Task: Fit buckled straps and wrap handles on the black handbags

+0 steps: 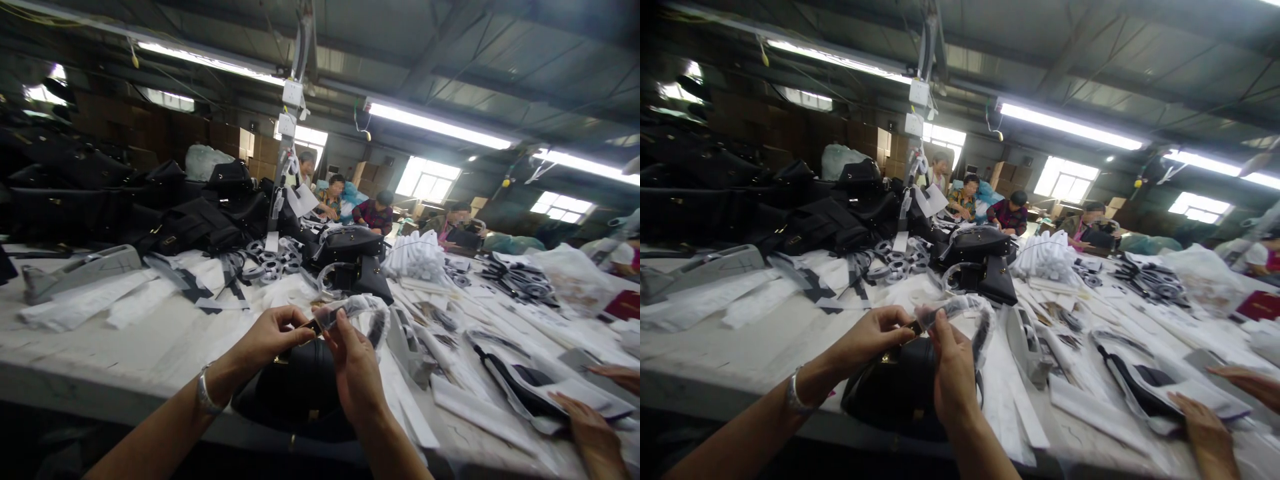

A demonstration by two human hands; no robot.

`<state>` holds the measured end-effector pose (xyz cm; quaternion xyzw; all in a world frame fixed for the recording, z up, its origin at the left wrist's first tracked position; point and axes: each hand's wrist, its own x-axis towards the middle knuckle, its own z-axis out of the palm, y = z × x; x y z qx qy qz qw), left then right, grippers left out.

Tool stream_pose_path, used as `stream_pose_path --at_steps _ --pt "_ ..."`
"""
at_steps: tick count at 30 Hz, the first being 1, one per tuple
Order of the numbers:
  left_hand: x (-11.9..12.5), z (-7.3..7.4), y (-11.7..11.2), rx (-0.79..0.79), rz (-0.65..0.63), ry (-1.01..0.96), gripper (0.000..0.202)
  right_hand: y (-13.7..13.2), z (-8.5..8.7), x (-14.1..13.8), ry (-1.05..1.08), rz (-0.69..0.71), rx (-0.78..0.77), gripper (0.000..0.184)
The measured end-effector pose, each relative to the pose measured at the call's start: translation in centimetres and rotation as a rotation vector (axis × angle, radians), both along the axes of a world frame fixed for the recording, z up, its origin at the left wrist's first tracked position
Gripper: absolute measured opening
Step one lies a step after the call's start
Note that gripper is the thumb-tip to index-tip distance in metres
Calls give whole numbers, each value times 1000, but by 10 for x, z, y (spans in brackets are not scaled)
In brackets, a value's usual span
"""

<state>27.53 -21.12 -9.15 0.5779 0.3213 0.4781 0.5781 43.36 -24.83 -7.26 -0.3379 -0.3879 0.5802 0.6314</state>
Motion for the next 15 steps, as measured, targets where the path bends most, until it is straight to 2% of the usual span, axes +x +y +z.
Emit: stream_pose_path --at_steps 6,10,15 --pt "-10 -6 -7 17 -153 -51 26 -6 5 1 -11 61 -4 32" --pt "-12 -5 -8 -7 -116 -24 23 -5 6 0 4 50 20 31" --pt "-1 2 -7 -42 -47 -21 27 -5 6 2 4 41 33 29"
